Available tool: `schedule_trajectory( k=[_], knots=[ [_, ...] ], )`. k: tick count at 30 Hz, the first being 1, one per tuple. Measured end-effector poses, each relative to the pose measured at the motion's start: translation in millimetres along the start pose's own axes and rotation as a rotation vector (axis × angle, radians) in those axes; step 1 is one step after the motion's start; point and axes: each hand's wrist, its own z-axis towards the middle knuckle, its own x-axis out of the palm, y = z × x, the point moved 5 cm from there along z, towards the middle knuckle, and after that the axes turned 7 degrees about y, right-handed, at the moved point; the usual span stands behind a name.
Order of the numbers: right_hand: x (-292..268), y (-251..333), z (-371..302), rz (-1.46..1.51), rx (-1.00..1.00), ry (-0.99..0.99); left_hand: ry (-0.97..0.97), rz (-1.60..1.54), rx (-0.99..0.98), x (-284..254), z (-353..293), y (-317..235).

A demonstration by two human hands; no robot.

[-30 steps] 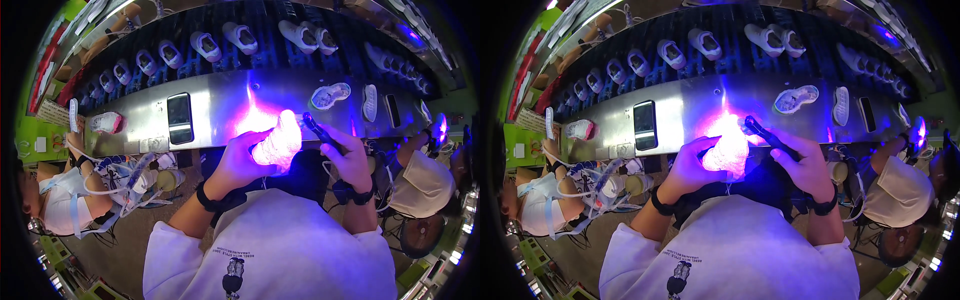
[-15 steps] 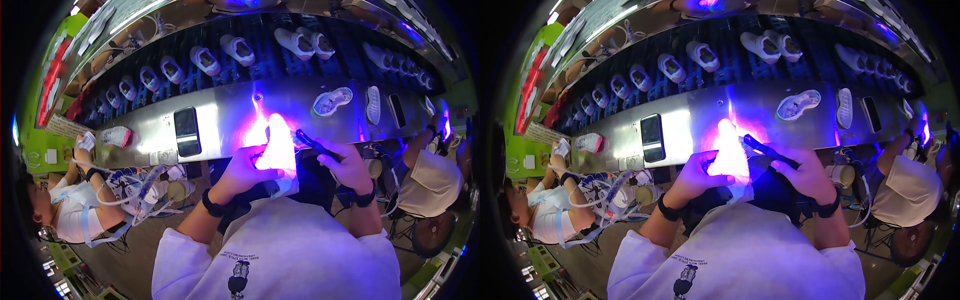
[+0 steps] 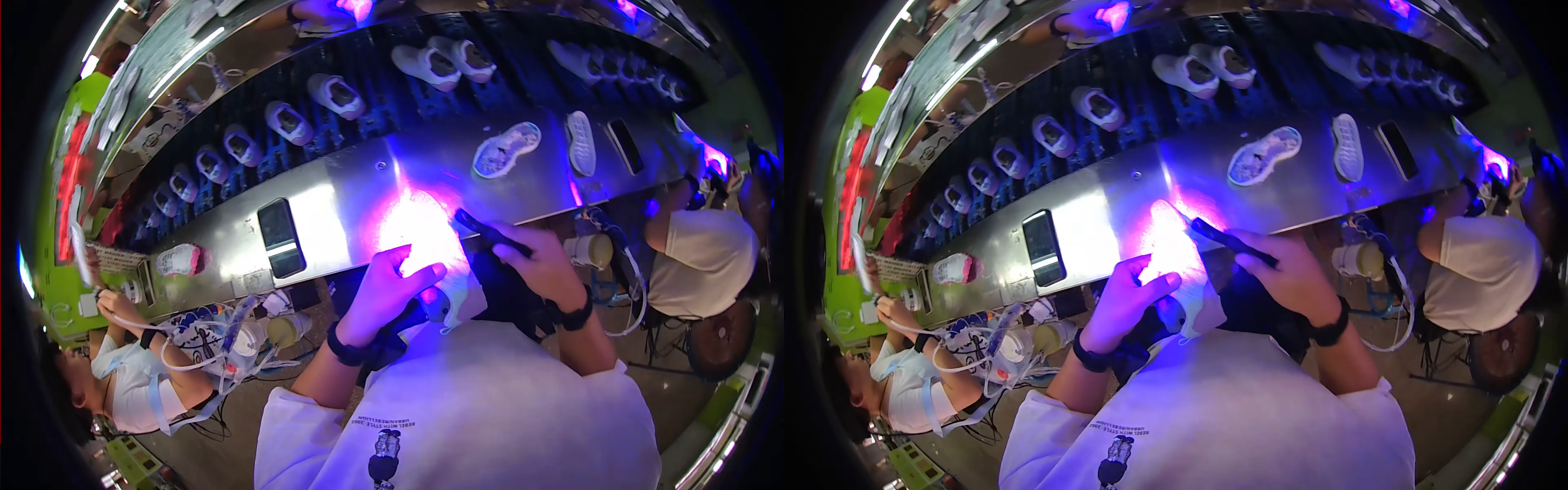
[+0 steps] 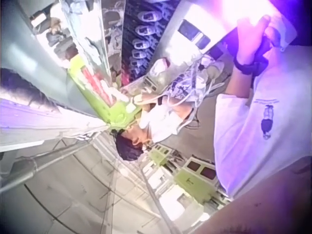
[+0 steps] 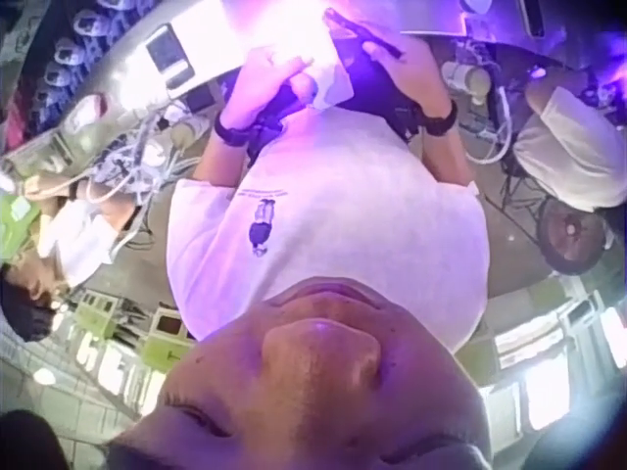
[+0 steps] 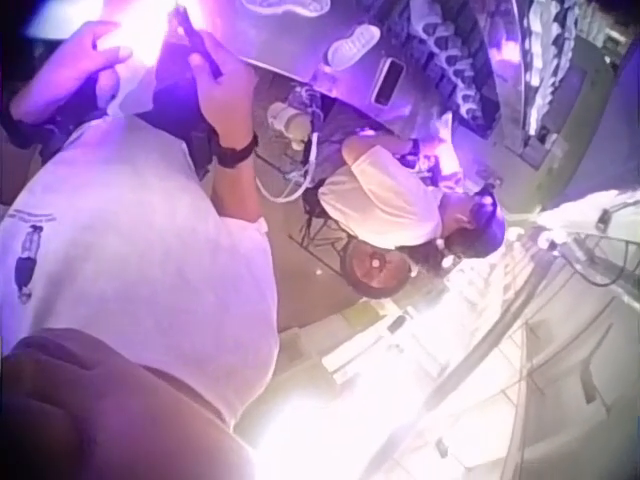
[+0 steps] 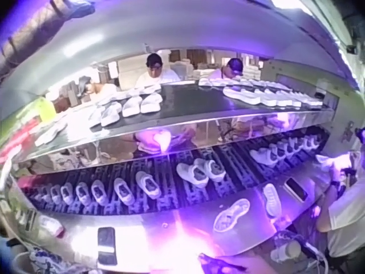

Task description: Glue and assemble shoe components at a factory workstation.

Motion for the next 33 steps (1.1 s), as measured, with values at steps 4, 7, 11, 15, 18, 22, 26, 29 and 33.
schedule_trajectory(
  k=[4,7,11,15,18,22,26,29,33],
  knots=[
    [7,-5,0,0.025,-0.045,0.002,0.049,-0.101,-0.007,-1,-9,-12],
    [7,8,-8,0.03,-0.097,0.105,-0.052,-0.106,0.095,-9,-10,-22],
    [4,6,-22,0.1,0.105,0.236,-0.135,-0.008,0.168,-24,-8,-22],
    [2,1,-32,0.076,0.219,0.193,-0.18,0.015,0.149,-23,-1,-19],
    [4,2,-29,0.056,0.171,0.143,-0.231,-0.1,0.13,-26,4,-13],
    [4,5,-27,-0.091,0.015,0.039,-0.204,-0.147,0.048,-28,5,-11],
    [-5,21,-23,-0.293,-0.065,-0.069,-0.124,-0.439,-0.018,-16,10,-6],
    [-15,35,-16,-0.353,-0.019,-0.047,-0.086,-0.633,-0.103,-10,8,-3],
    [-27,43,-5,-0.466,-0.105,-0.022,-0.077,-0.873,-0.216,4,5,-6]
  ],
)
